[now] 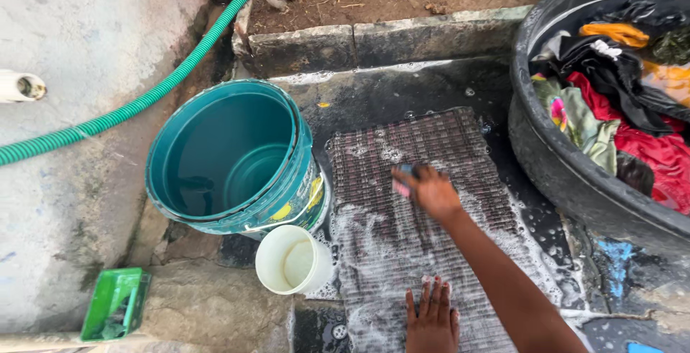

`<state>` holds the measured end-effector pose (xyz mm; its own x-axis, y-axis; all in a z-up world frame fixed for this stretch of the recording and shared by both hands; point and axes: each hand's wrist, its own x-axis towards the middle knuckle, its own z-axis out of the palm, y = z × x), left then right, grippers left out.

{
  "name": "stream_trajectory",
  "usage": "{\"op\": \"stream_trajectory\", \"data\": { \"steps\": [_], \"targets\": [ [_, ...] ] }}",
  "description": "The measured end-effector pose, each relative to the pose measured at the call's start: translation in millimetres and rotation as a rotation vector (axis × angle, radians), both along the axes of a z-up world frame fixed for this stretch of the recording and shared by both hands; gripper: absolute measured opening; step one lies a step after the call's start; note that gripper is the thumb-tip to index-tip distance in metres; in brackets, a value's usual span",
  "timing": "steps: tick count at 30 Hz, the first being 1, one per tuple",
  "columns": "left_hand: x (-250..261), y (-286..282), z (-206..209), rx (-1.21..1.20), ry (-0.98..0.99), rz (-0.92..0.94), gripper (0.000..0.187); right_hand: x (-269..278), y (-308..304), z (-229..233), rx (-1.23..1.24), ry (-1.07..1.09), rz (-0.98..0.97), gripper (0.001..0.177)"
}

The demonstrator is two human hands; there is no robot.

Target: The person washes a mat by applying soap and scrubbing the surface with a sponge while rinsing it with water from a bucket and mug.

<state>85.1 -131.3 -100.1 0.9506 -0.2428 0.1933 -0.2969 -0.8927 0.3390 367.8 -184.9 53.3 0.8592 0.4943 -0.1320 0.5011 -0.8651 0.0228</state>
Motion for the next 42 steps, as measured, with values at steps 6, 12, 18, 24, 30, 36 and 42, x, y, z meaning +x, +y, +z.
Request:
{"op": "stream_trajectory", "data": {
  "steps": [6,12,18,24,30,36,42],
  "targets": [
    [-2.4,-0.6,19.3,0.096,-0.145,0.052,0.054,-7.3,8.3,-1.2,0.039,-0.171,0.064,0.091],
    [13.2,-2.5,68.9,-0.252,0.649,0.071,0.061,-167.5,-13.2,-10.4,0.162,-0.347,0.448,0.080],
    [4.7,-7.5,12.5,-0.042,0.036,0.047,0.055,-114.3,15.6,-11.9,0.305,-0.115,0.446,0.074],
    [4.2,0.1,-31.9,0.074,-0.187,0.017,0.057,-8.8,58.2,-0.3,0.209,-0.036,0.153,0.072],
    [8.3,1.7,-15.9,0.132,-0.283,0.044,0.071,-58.9,17.2,-5.5,0.220,-0.182,0.289,0.078],
    [13.5,0.7,13.8,-0.020,0.550,-0.034,0.091,-153.2,-109.9,-22.9,0.394,0.010,0.263,0.074],
    [11.9,4.8,5.7,0.258,-0.339,-0.002,0.097,-69.0,-147.9,-28.1,0.243,-0.210,-0.088,0.084]
  ]
}}
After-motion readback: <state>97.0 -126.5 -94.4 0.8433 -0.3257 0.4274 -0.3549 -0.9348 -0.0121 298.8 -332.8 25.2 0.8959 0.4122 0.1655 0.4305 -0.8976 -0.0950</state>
